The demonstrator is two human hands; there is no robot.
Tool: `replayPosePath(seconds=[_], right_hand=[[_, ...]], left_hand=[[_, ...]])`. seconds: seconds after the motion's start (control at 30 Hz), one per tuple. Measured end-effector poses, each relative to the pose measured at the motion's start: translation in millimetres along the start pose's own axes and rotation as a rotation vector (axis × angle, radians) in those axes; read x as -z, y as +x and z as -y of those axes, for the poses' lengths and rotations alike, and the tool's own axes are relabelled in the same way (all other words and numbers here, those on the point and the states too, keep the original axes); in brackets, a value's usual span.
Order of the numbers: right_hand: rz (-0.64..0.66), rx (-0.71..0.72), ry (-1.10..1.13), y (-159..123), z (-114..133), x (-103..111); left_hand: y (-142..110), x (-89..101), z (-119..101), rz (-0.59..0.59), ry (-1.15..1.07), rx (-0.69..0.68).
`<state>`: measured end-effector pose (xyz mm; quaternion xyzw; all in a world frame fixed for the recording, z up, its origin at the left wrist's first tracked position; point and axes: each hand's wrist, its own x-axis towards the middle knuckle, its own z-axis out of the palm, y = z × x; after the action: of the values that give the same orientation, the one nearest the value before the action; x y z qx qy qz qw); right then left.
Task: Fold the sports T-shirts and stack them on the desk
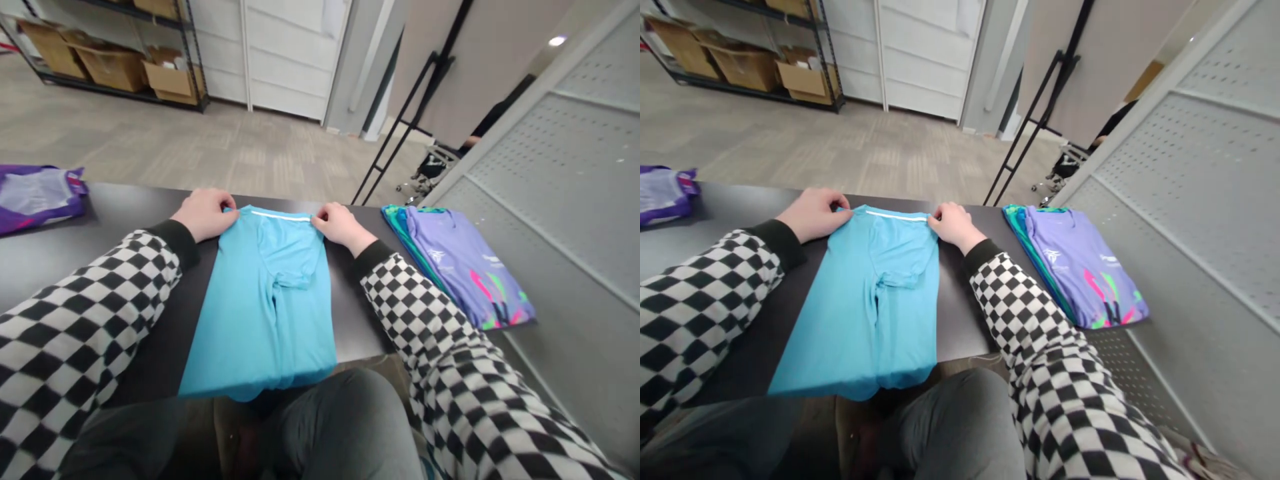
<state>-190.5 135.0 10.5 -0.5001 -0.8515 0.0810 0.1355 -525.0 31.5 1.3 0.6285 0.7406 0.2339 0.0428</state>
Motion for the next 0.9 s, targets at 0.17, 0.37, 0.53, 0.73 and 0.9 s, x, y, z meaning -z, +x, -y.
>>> replayPosePath(seconds=[0.17, 0.37, 0.53, 0.73, 0.9], right_hand=[[-0.052, 0.063, 0.11, -1, -1, 0], [0.009, 0.033, 0.325, 0, -8, 2], [0.026, 0.051, 0.253, -3, -9, 2], [-0.081, 0.06, 0.208, -1, -9, -8], [-0.136, 0.095, 0.135, 18, -8, -15]], left_hand=[[-6, 3.8, -5, 0.028, -0.005, 0.007], [-8, -1.8, -13, 0.026, 0.148, 0.071], [-11, -1.3, -10, 0.037, 0.135, 0.01], [-12, 1.0, -13, 0.009, 0.096, 0.008], [-3, -2.2, -16, -0.016, 0.082, 0.003]])
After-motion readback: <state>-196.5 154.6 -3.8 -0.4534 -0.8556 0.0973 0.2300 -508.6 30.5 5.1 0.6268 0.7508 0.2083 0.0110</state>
